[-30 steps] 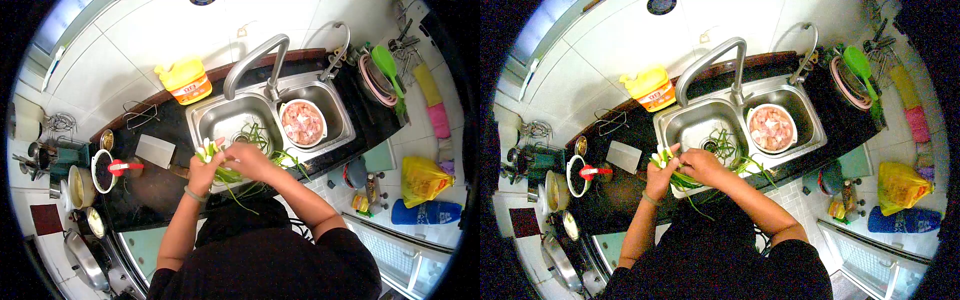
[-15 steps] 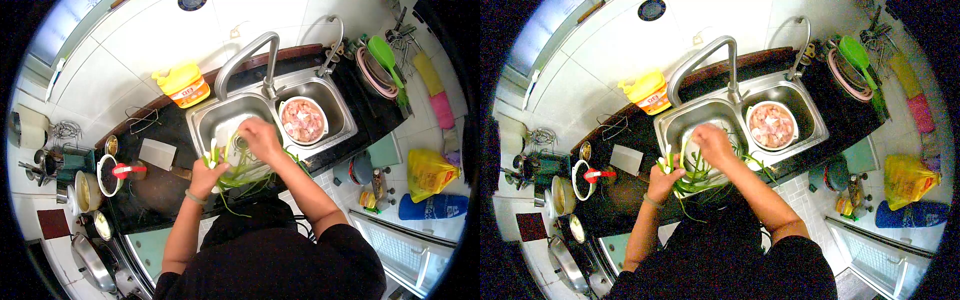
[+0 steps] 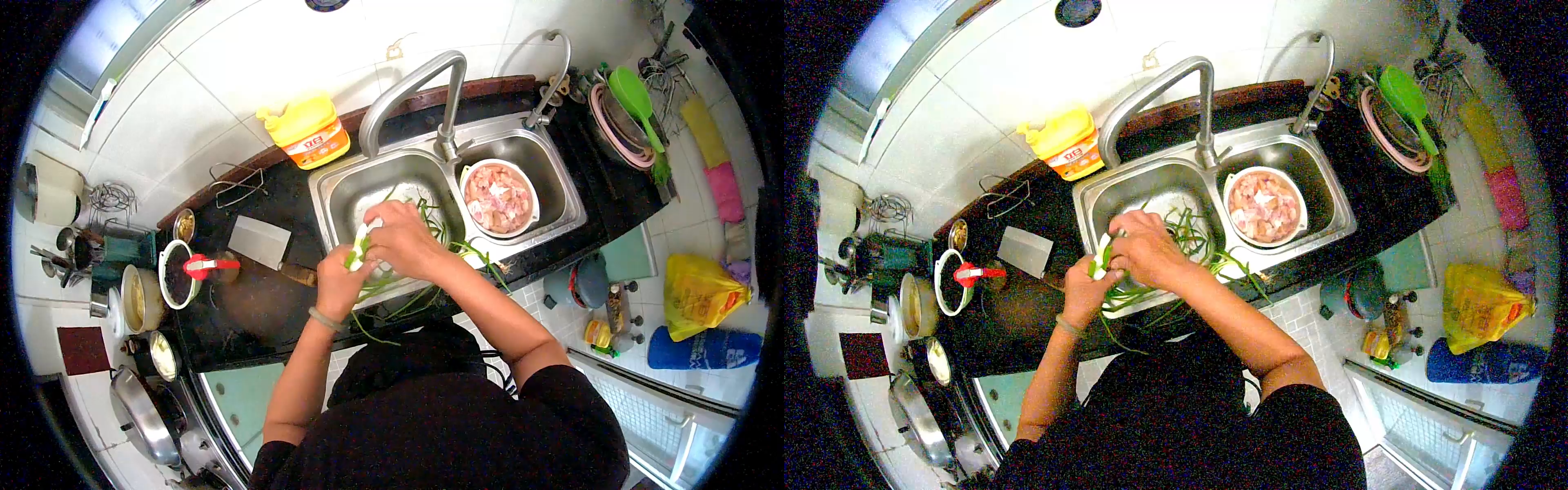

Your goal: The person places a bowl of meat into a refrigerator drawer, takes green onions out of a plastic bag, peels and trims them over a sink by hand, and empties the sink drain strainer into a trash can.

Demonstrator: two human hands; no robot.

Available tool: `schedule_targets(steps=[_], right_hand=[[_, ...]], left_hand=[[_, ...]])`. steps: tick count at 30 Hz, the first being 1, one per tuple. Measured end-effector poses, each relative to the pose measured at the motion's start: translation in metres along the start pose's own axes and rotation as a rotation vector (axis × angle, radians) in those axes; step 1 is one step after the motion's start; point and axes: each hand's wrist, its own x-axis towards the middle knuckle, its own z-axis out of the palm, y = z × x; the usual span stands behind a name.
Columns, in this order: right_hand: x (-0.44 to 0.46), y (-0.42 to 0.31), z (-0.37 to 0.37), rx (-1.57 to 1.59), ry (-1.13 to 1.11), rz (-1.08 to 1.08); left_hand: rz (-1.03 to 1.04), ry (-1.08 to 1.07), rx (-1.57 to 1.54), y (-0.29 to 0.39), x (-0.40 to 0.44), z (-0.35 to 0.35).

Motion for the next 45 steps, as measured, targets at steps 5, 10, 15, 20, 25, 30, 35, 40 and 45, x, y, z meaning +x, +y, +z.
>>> schedule_targets(steps=[5, 10, 15, 20, 25, 30, 35, 40, 45], right_hand=[[-0.009, 0.034, 0.030, 0.380, 0.205, 0.211], [-0.011, 0.055, 0.011, 0.359, 0.476, 0.421], [-0.012, 0.054, 0.005, 0.718, 0.263, 0.742], [-0.010, 0.035, 0.030, 0.688, 0.119, 0.506], [-0.012, 0.041, 0.026, 0.549, 0.268, 0.711], [-0.011, 0.028, 0.020, 0.893, -0.106, 0.495], [-0.012, 0.034, 0.019, 1.018, -0.343, 0.451], [-0.009, 0.032, 0.012, 1.117, -0.242, 0.511], [-0.005, 0.037, 0.011, 0.934, -0.077, 0.653]], left_hand=[[0.113, -0.002, 0.249, 0.002, 0.002, -0.006], [0.084, -0.001, 0.145, -0.002, -0.002, -0.012], [-0.132, -0.070, -0.113, -0.005, 0.002, -0.015], [-0.103, -0.102, -0.139, 0.001, 0.004, -0.010], [-0.149, -0.150, -0.320, 0.011, 0.004, -0.010], [-0.105, -0.208, -0.497, 0.014, 0.005, -0.011], [-0.099, -0.277, -0.681, 0.009, 0.006, -0.013], [-0.189, -0.319, -0.749, 0.003, 0.003, -0.017], [-0.232, -0.228, -0.810, -0.001, 0.001, -0.021]])
